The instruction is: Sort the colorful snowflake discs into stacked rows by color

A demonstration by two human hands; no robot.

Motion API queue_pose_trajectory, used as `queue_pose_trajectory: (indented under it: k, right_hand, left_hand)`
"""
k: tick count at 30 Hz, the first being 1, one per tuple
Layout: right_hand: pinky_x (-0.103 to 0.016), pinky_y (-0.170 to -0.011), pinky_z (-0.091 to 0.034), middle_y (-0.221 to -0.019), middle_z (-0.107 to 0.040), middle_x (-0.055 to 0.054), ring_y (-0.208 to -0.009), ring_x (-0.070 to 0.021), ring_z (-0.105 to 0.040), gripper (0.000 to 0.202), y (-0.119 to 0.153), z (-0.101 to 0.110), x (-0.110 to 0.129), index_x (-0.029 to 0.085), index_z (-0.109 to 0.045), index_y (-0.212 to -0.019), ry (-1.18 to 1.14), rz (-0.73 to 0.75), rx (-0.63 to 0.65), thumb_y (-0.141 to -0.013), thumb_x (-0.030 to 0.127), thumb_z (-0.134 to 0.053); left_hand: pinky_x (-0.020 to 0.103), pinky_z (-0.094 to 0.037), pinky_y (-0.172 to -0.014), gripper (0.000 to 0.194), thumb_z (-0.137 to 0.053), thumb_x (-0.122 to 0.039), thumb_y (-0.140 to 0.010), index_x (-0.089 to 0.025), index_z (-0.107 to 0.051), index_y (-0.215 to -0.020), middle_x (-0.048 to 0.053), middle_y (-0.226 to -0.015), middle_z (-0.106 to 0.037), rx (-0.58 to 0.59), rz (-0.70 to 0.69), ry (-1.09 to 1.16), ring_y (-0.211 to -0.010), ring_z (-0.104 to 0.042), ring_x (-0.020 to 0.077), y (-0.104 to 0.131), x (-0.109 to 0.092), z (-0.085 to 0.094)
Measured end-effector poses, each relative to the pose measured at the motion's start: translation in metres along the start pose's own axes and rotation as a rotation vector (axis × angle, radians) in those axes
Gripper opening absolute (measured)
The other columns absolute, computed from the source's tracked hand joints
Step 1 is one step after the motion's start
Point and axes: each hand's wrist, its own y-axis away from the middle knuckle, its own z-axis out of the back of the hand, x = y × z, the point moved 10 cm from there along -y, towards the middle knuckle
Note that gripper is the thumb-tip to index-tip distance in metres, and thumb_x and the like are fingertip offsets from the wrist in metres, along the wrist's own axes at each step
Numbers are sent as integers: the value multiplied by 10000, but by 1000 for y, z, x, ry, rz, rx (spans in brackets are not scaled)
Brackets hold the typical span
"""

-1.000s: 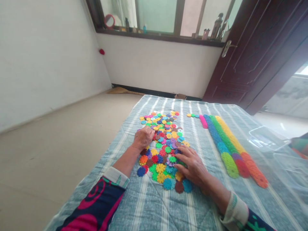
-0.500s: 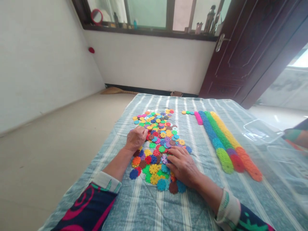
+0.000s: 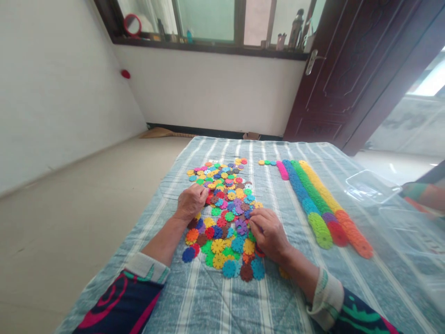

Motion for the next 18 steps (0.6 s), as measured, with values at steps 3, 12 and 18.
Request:
queue_pose_trajectory:
  k: [3,12,18]
  right_hand:
    - [-392,-850,-465,-894,-693,-65,-898,-209,-615,194,-1,-4,2,203,-651,-770,29,9,22,-918,211,-525]
    - [-484,-952,-414,-1141,-634,-119,-1152,-307,-512,154,-1,-26,3,206,-660,-907,173,-32,205,-829,334,-693]
    - [-445,-983,-408,-1090,-669,-75,-1143,-264,-547,158,-1,-21,7,228,-643,-910,22,-37,113,-772,207,-716]
  left_hand:
    - [243,-396,-635,358,-365,-345,-885,-195,-543,-613,51,-719,-620,-8,-18,6,-702,-562,158,-2,1,0]
    - [260,-382,-636,351,-352,-370,-851,-206,-466,-563,34,-659,-557,-22,-19,73,-650,-528,155,-6,3,2]
    - [277,-377,-628,345,-351,-377,-852,-217,-409,-552,29,-638,-519,-19,-31,111,-623,-496,155,-6,1,3]
